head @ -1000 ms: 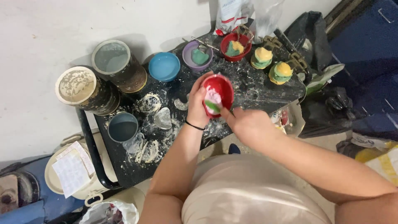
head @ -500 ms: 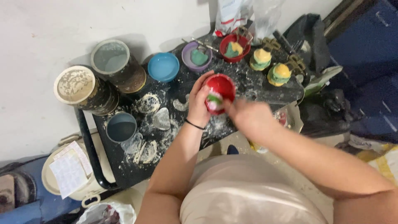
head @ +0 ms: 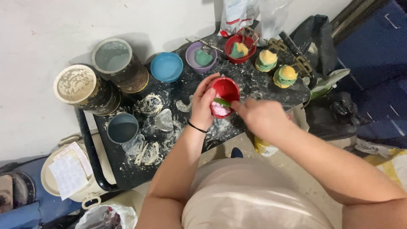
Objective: The person retrieves a foil-wrapped object from a drawer and places it on a workbench. They then pour a white powder from a bag into a red bowl, add water from a blue bowl, and mix the contents with a green spatula. The person applies the resulting pink paste to the foil-wrapped object.
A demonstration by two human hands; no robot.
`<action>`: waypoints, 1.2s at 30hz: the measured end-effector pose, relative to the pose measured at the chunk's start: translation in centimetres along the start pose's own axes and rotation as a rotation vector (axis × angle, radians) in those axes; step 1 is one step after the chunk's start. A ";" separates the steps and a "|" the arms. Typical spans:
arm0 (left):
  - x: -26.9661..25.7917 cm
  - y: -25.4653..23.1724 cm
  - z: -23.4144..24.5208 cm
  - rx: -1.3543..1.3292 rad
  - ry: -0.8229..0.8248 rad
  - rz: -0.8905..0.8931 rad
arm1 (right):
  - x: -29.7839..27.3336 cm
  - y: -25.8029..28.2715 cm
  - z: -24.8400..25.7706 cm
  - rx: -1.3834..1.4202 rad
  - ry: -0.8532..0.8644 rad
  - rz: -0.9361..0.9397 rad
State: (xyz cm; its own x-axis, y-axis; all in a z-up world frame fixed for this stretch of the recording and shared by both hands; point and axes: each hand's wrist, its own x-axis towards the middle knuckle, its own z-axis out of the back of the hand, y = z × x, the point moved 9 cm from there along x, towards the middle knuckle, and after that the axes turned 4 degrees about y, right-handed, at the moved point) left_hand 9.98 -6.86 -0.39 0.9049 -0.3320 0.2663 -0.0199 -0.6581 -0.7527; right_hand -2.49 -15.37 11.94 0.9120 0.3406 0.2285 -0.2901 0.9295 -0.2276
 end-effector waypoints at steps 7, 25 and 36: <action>0.0 -0.5 -0.3 -0.026 0.020 -0.027 | 0.1 -1.6 -0.5 -0.028 -0.020 -0.020; -1.2 -0.1 0.3 -0.099 -0.033 -0.195 | -5.5 1.3 -14.1 1.871 0.228 -0.715; -5.1 9.5 5.7 0.446 -0.171 0.176 | -8.4 -4.1 -13.7 2.008 0.070 -0.868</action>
State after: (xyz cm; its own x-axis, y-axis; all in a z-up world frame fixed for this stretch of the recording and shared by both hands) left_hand 7.55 -7.56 -12.29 0.9615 -0.2722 0.0381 -0.0286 -0.2368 -0.9711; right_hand -5.00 -23.99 -2.00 0.9384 -0.0872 -0.3342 0.2936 -0.3081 0.9049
